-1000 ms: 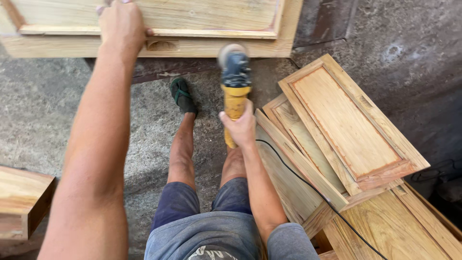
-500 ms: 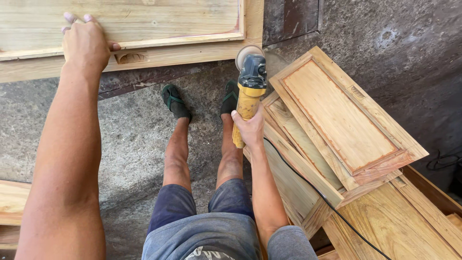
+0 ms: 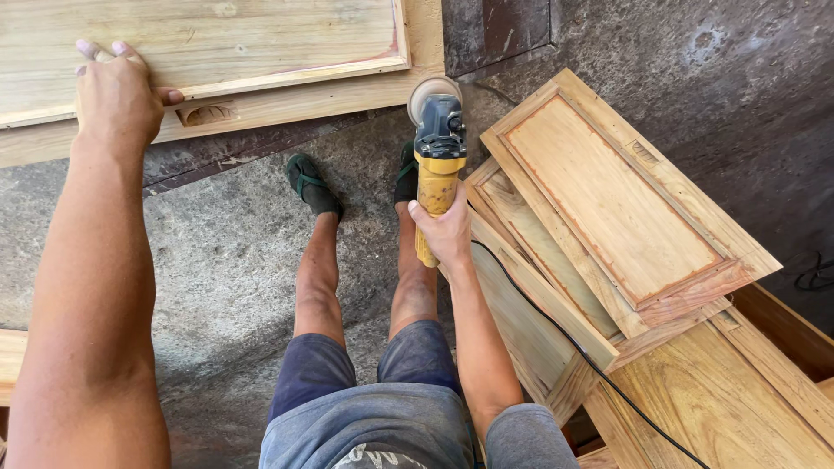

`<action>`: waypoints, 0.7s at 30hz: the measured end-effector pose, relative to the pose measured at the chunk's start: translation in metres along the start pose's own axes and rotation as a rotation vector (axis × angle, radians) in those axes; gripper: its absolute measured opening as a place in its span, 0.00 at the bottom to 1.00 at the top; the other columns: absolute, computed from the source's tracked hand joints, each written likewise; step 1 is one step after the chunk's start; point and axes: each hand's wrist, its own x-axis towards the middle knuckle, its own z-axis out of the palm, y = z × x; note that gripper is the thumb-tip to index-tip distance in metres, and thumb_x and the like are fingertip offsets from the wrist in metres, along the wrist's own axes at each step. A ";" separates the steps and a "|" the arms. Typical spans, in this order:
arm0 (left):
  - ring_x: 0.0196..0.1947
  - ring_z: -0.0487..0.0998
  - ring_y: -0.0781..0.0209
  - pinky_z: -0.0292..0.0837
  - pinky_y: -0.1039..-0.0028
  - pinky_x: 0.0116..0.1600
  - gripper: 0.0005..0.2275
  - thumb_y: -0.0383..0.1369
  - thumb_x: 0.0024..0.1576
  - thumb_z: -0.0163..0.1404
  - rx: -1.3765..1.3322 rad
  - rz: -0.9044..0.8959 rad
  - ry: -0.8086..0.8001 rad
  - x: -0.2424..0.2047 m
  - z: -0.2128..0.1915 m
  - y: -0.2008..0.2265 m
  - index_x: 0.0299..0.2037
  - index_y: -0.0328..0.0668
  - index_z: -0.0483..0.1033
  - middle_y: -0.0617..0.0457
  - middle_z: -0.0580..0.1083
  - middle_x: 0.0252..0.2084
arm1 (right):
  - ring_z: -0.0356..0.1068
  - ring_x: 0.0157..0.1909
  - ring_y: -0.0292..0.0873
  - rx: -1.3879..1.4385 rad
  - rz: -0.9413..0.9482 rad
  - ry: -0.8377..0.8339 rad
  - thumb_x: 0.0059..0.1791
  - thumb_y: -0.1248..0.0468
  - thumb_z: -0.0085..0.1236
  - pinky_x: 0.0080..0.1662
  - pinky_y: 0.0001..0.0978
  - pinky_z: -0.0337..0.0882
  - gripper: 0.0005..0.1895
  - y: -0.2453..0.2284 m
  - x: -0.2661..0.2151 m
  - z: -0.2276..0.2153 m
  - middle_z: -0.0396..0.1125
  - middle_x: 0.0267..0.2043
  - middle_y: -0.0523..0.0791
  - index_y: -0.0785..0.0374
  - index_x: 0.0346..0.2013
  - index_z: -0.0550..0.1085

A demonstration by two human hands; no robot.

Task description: The person uses an orbital sander to smooth the surface of a wooden cabinet door. They move the sander across the flat panels and edges, then reposition the door to continue sanding different areas.

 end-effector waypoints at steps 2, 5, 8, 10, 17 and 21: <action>0.48 0.77 0.25 0.76 0.60 0.47 0.43 0.54 0.52 0.58 0.130 0.088 0.132 0.000 -0.003 0.000 0.68 0.19 0.64 0.09 0.65 0.57 | 0.74 0.52 0.47 0.035 -0.006 0.011 0.43 0.59 0.69 0.53 0.42 0.74 0.35 -0.002 0.001 0.003 0.71 0.50 0.52 0.69 0.59 0.63; 0.47 0.78 0.26 0.77 0.60 0.45 0.42 0.52 0.56 0.59 0.090 0.065 0.068 -0.004 -0.008 0.004 0.69 0.16 0.63 0.09 0.68 0.53 | 0.74 0.48 0.46 -0.055 -0.001 -0.065 0.41 0.59 0.70 0.50 0.40 0.76 0.35 -0.006 0.002 0.009 0.70 0.49 0.52 0.68 0.57 0.64; 0.50 0.79 0.30 0.78 0.58 0.47 0.41 0.48 0.58 0.58 -0.052 -0.018 -0.014 -0.006 -0.016 0.010 0.73 0.17 0.60 0.13 0.71 0.52 | 0.75 0.50 0.45 -0.076 -0.001 -0.091 0.42 0.59 0.70 0.51 0.40 0.73 0.34 -0.009 0.002 0.007 0.73 0.48 0.52 0.68 0.57 0.65; 0.48 0.78 0.29 0.78 0.60 0.44 0.40 0.47 0.58 0.59 -0.002 0.023 0.017 -0.007 -0.021 0.011 0.71 0.16 0.61 0.12 0.70 0.52 | 0.76 0.49 0.46 -0.022 0.026 -0.049 0.42 0.58 0.70 0.52 0.41 0.75 0.33 -0.007 0.004 0.000 0.73 0.48 0.53 0.68 0.56 0.66; 0.43 0.79 0.29 0.77 0.62 0.43 0.40 0.49 0.56 0.60 0.121 0.098 0.087 -0.008 -0.025 0.012 0.66 0.15 0.63 0.07 0.67 0.53 | 0.76 0.50 0.48 -0.011 -0.029 -0.071 0.42 0.59 0.70 0.52 0.41 0.74 0.37 -0.008 0.000 0.005 0.72 0.49 0.54 0.69 0.59 0.63; 0.50 0.77 0.27 0.76 0.59 0.48 0.40 0.46 0.58 0.59 0.027 0.063 0.054 -0.006 -0.019 0.011 0.70 0.15 0.61 0.12 0.69 0.53 | 0.76 0.48 0.48 0.002 0.098 -0.112 0.42 0.59 0.69 0.50 0.40 0.75 0.35 -0.010 -0.002 0.011 0.72 0.48 0.53 0.67 0.58 0.63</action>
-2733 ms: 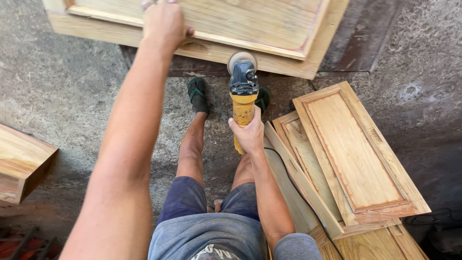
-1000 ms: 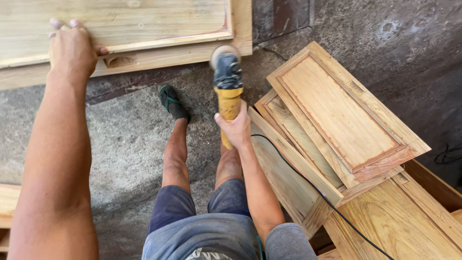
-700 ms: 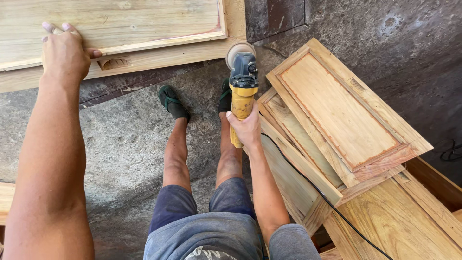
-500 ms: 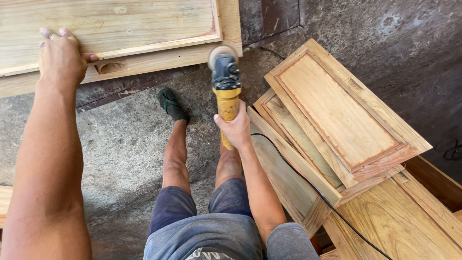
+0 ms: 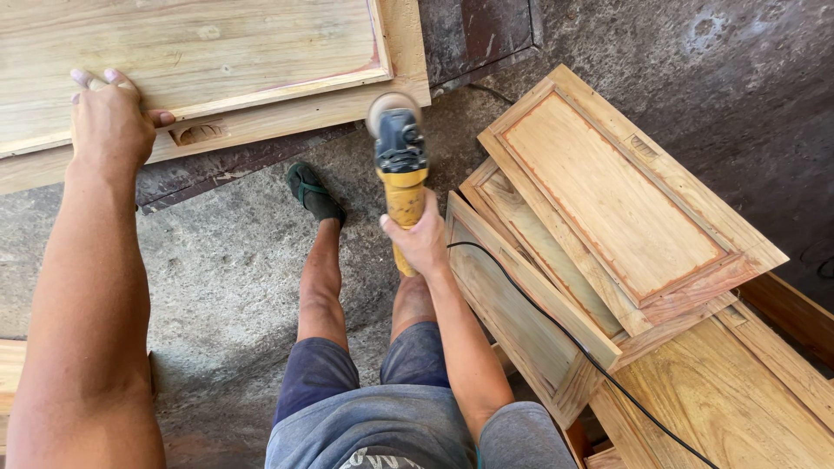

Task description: The person uses an orbital sander to smooth the surface of a wooden cabinet door. They move the sander across the flat panels and edges, then reposition the door to continue sanding different areas.

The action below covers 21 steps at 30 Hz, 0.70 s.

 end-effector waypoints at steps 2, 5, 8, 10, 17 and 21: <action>0.48 0.77 0.25 0.77 0.62 0.47 0.40 0.49 0.57 0.58 0.061 0.000 0.003 0.000 0.002 -0.002 0.69 0.17 0.62 0.06 0.63 0.57 | 0.76 0.44 0.48 0.071 0.157 0.009 0.39 0.58 0.67 0.47 0.40 0.79 0.36 0.000 0.004 -0.006 0.72 0.47 0.51 0.65 0.57 0.63; 0.47 0.80 0.26 0.75 0.53 0.48 0.41 0.45 0.57 0.51 -0.263 -0.241 -0.200 0.000 0.001 -0.001 0.76 0.21 0.53 0.12 0.76 0.46 | 0.77 0.49 0.48 0.026 -0.042 0.089 0.42 0.58 0.69 0.53 0.41 0.76 0.33 -0.002 0.004 -0.016 0.74 0.48 0.54 0.68 0.56 0.65; 0.53 0.75 0.24 0.76 0.59 0.50 0.40 0.50 0.57 0.56 0.034 -0.041 -0.050 0.002 -0.001 0.001 0.71 0.19 0.61 0.07 0.61 0.60 | 0.77 0.48 0.47 -0.045 -0.012 0.059 0.41 0.58 0.69 0.51 0.41 0.77 0.34 -0.006 0.000 -0.008 0.74 0.47 0.53 0.67 0.56 0.65; 0.52 0.75 0.23 0.76 0.59 0.50 0.41 0.50 0.57 0.56 0.020 -0.036 -0.039 0.002 0.001 -0.001 0.71 0.19 0.60 0.07 0.59 0.61 | 0.77 0.49 0.47 -0.067 -0.025 -0.002 0.42 0.58 0.69 0.51 0.41 0.76 0.35 -0.010 0.000 0.003 0.73 0.49 0.53 0.67 0.58 0.64; 0.55 0.76 0.20 0.73 0.56 0.61 0.40 0.51 0.63 0.57 0.006 -0.016 -0.027 0.004 0.019 -0.012 0.71 0.14 0.61 0.04 0.61 0.57 | 0.78 0.48 0.48 -0.056 0.037 0.055 0.41 0.56 0.69 0.52 0.41 0.78 0.35 -0.012 0.008 -0.017 0.75 0.48 0.53 0.68 0.56 0.66; 0.54 0.73 0.19 0.76 0.56 0.50 0.42 0.52 0.56 0.57 0.047 -0.026 -0.013 0.006 0.017 -0.009 0.71 0.18 0.61 0.06 0.59 0.61 | 0.76 0.50 0.48 -0.072 -0.067 0.083 0.42 0.57 0.69 0.52 0.41 0.74 0.35 -0.011 0.006 -0.020 0.73 0.48 0.53 0.69 0.57 0.65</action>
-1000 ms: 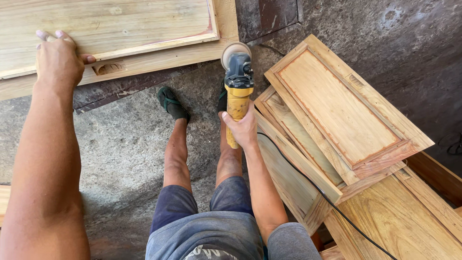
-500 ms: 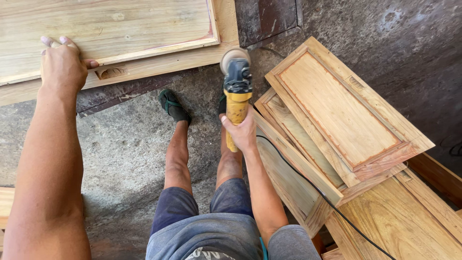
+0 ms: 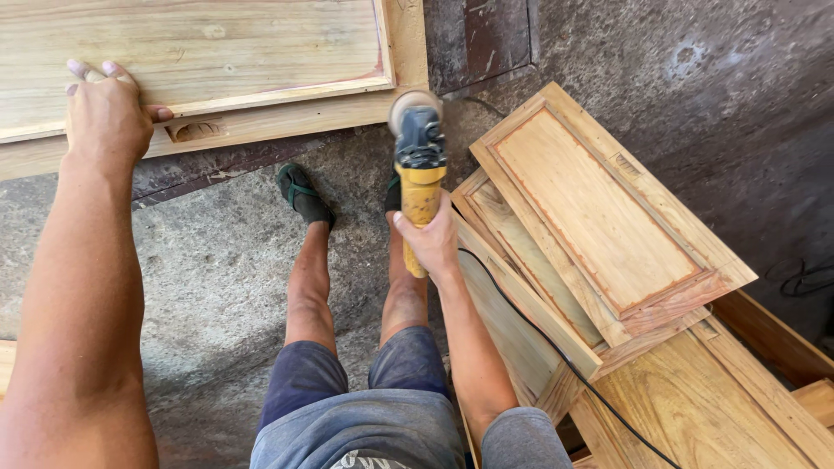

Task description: The person uses an orbital sander to smooth the surface of a wooden cabinet door. They move the sander across the flat panels and edges, then reposition the door to continue sanding different areas.

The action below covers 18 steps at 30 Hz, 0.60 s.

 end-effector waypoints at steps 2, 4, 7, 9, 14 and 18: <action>0.54 0.74 0.20 0.76 0.56 0.52 0.42 0.52 0.57 0.57 0.039 0.022 0.019 -0.001 -0.002 0.002 0.71 0.17 0.62 0.06 0.60 0.61 | 0.75 0.51 0.49 -0.045 -0.090 -0.024 0.42 0.58 0.71 0.53 0.41 0.73 0.34 0.002 -0.001 0.004 0.72 0.48 0.53 0.69 0.56 0.66; 0.54 0.73 0.19 0.76 0.56 0.52 0.43 0.52 0.57 0.57 0.027 0.020 0.022 -0.001 -0.003 0.003 0.71 0.17 0.62 0.06 0.60 0.61 | 0.74 0.51 0.48 -0.066 -0.084 -0.030 0.42 0.58 0.71 0.53 0.40 0.72 0.35 0.006 -0.001 0.005 0.71 0.49 0.53 0.69 0.57 0.65; 0.56 0.73 0.19 0.76 0.54 0.53 0.42 0.51 0.58 0.55 -0.025 -0.033 -0.057 -0.004 -0.004 0.003 0.73 0.17 0.60 0.09 0.64 0.58 | 0.75 0.51 0.48 0.016 0.000 -0.023 0.42 0.58 0.69 0.53 0.40 0.74 0.34 0.010 -0.001 0.003 0.73 0.50 0.52 0.69 0.56 0.66; 0.56 0.72 0.19 0.76 0.54 0.52 0.42 0.50 0.57 0.55 -0.045 -0.048 -0.065 -0.006 -0.004 0.003 0.73 0.18 0.59 0.10 0.64 0.58 | 0.75 0.51 0.47 0.051 0.029 -0.021 0.42 0.58 0.68 0.53 0.40 0.74 0.33 0.009 0.001 0.000 0.73 0.49 0.52 0.68 0.57 0.66; 0.55 0.72 0.20 0.77 0.57 0.49 0.40 0.49 0.56 0.53 -0.058 -0.043 -0.010 -0.001 0.003 0.003 0.71 0.20 0.60 0.11 0.60 0.63 | 0.75 0.51 0.47 -0.061 -0.055 -0.074 0.41 0.58 0.70 0.53 0.40 0.73 0.34 -0.002 0.002 0.013 0.73 0.48 0.52 0.68 0.56 0.65; 0.54 0.76 0.22 0.72 0.50 0.60 0.40 0.50 0.59 0.56 -0.061 -0.010 0.038 0.007 0.025 -0.007 0.69 0.17 0.63 0.13 0.66 0.56 | 0.74 0.52 0.46 -0.056 -0.059 -0.174 0.42 0.59 0.70 0.54 0.40 0.72 0.35 0.002 -0.004 0.035 0.72 0.49 0.52 0.69 0.57 0.65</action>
